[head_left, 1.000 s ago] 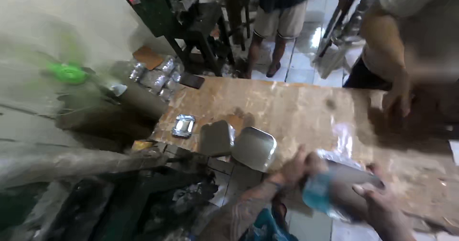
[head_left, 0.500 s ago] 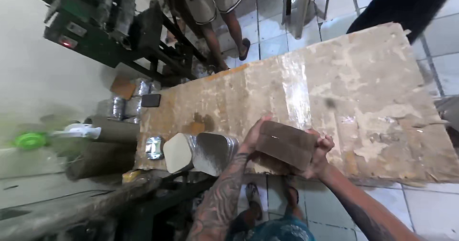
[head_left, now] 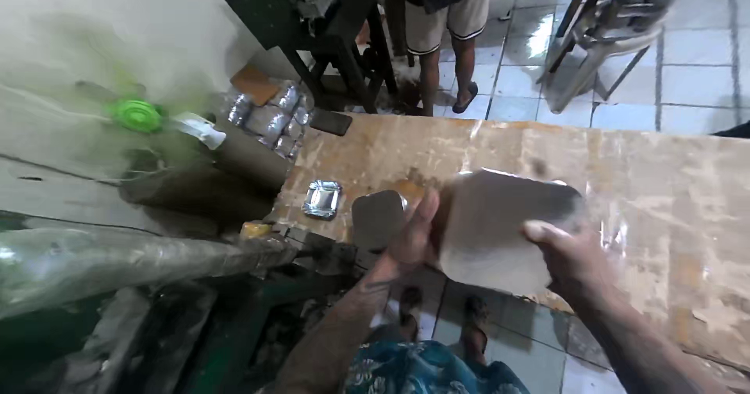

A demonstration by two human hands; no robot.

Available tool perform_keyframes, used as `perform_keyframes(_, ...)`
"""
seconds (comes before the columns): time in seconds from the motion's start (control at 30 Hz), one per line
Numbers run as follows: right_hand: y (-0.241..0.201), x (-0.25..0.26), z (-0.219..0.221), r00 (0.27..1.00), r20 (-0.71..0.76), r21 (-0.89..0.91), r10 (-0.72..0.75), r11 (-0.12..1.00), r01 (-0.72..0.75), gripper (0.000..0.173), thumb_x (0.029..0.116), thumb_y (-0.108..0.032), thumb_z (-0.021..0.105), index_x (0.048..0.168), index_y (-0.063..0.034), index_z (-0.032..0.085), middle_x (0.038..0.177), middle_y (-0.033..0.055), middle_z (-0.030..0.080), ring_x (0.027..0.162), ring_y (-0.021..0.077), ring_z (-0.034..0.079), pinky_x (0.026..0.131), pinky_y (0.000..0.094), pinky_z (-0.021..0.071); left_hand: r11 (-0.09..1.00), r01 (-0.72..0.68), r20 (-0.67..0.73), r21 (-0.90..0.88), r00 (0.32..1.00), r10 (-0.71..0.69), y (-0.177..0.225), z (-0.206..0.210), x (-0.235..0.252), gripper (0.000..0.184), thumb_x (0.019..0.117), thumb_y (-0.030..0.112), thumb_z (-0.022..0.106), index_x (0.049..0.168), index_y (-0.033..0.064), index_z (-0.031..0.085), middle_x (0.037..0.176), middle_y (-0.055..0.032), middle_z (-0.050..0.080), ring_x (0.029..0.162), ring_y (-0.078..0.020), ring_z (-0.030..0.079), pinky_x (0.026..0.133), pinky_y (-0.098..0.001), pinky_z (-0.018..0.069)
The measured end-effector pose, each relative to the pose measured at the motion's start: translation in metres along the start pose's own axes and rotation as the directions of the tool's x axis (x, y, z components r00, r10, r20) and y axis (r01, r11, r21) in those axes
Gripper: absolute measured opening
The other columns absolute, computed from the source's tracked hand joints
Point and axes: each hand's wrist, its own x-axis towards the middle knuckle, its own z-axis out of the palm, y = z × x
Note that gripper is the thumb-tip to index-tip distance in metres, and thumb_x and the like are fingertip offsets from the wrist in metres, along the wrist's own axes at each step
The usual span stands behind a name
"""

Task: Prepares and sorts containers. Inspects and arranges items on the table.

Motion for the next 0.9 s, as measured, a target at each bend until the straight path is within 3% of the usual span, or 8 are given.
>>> perform_keyframes(0.03, 0.000, 0.014, 0.029, 0.995, 0.029, 0.041, 0.099, 0.994, -0.100, 0.077, 0.0726, -0.033, 0.088, 0.138, -0.0203, 0.048, 0.096, -0.0033, 0.075, 0.082, 0.0108, 0.074, 0.073, 0.0314, 0.0651, 0.998, -0.066, 0.023, -0.015, 0.997, 0.067, -0.002, -0.032, -0.007, 0.082, 0.0929, 0.068, 0.057, 0.147, 0.0075, 0.046, 0.121, 0.0011, 0.068, 0.107, -0.0055, 0.066, 0.094, -0.0306, 0.0565)
perform_keyframes(0.1, 0.007, 0.041, 0.082, 0.959, 0.133, 0.021, 0.249, 0.967, -0.254, 0.067, 0.0797, -0.020, 0.080, 0.139, -0.0184, 0.048, 0.097, 0.0031, 0.074, 0.080, 0.0153, 0.074, 0.071, 0.0350, 0.0647, 0.995, -0.037, 0.006, -0.096, 0.999, 0.037, -0.005, -0.086, -0.017, 0.088, 0.0850, 0.050, 0.073, 0.154, 0.0125, 0.036, 0.128, -0.0040, 0.066, 0.109, -0.0139, 0.067, 0.092, -0.0382, 0.0590)
perform_keyframes(0.17, 0.018, 0.062, 0.123, 0.893, 0.250, -0.043, 0.374, 0.926, -0.375, 0.059, 0.0915, -0.013, 0.069, 0.144, -0.0156, 0.044, 0.104, 0.0076, 0.073, 0.086, 0.0190, 0.074, 0.076, 0.0393, 0.0646, 0.982, 0.037, -0.060, -0.185, 0.997, -0.049, -0.013, -0.126, -0.026, 0.080, 0.0848, 0.034, 0.074, 0.153, 0.0174, 0.037, 0.126, -0.0060, 0.067, 0.103, -0.0181, 0.070, 0.084, -0.0412, 0.0621)
perform_keyframes(0.27, 0.033, 0.098, 0.153, 0.780, 0.375, -0.172, 0.501, 0.864, -0.472, 0.050, 0.0979, -0.014, 0.062, 0.145, -0.0138, 0.045, 0.110, 0.0094, 0.071, 0.094, 0.0203, 0.072, 0.083, 0.0406, 0.0620, 0.961, 0.038, -0.138, -0.274, 0.987, -0.078, -0.034, -0.161, -0.030, 0.074, 0.0877, 0.030, 0.070, 0.153, 0.0197, 0.037, 0.124, -0.0049, 0.068, 0.101, -0.0175, 0.071, 0.081, -0.0408, 0.0629)
perform_keyframes(0.4, 0.057, 0.112, 0.169, 0.763, 0.394, -0.265, 0.512, 0.858, -0.439, 0.054, 0.0924, -0.006, 0.067, 0.142, -0.0123, 0.047, 0.113, 0.0118, 0.070, 0.092, 0.0221, 0.072, 0.080, 0.0412, 0.0626, 0.936, 0.030, -0.175, -0.350, 0.980, -0.097, -0.064, -0.177, -0.038, 0.069, 0.0895, 0.030, 0.071, 0.151, 0.0202, 0.040, 0.124, -0.0045, 0.068, 0.104, -0.0177, 0.070, 0.084, -0.0414, 0.0625)
perform_keyframes(0.57, 0.073, 0.108, 0.172, 0.791, 0.366, -0.305, 0.490, 0.866, -0.396, 0.054, 0.0931, -0.003, 0.065, 0.143, -0.0116, 0.047, 0.113, 0.0116, 0.070, 0.092, 0.0212, 0.072, 0.080, 0.0404, 0.0622, 0.899, 0.000, -0.217, -0.438, 0.971, -0.105, -0.087, -0.181, -0.024, 0.078, 0.0817, 0.024, 0.075, 0.148, 0.0092, 0.036, 0.122, -0.0113, 0.067, 0.105, -0.0221, 0.070, 0.087, -0.0446, 0.0622)
perform_keyframes(0.73, 0.090, 0.107, 0.164, 0.799, 0.327, -0.332, 0.504, 0.853, -0.403, 0.051, 0.0933, -0.007, 0.065, 0.141, -0.0101, 0.048, 0.113, 0.0090, 0.070, 0.095, 0.0178, 0.071, 0.084, 0.0374, 0.0617, 0.936, 0.028, -0.170, -0.351, 0.981, -0.093, -0.106, -0.190, -0.014, 0.067, 0.0826, 0.024, 0.074, 0.140, 0.0028, 0.046, 0.118, -0.0121, 0.068, 0.103, -0.0204, 0.070, 0.089, -0.0422, 0.0613)
perform_keyframes(0.9, 0.088, 0.110, 0.168, 0.787, 0.284, -0.360, 0.547, 0.822, -0.442, 0.046, 0.0926, -0.008, 0.065, 0.136, -0.0117, 0.053, 0.102, 0.0080, 0.071, 0.082, 0.0161, 0.069, 0.072, 0.0346, 0.0602, 0.980, 0.157, -0.135, -0.120, 0.976, -0.173, -0.099, -0.200, -0.016, 0.062, 0.0941, 0.024, 0.061, 0.149, 0.0037, 0.042, 0.130, -0.0114, 0.065, 0.114, -0.0179, 0.065, 0.098, -0.0389, 0.0562)
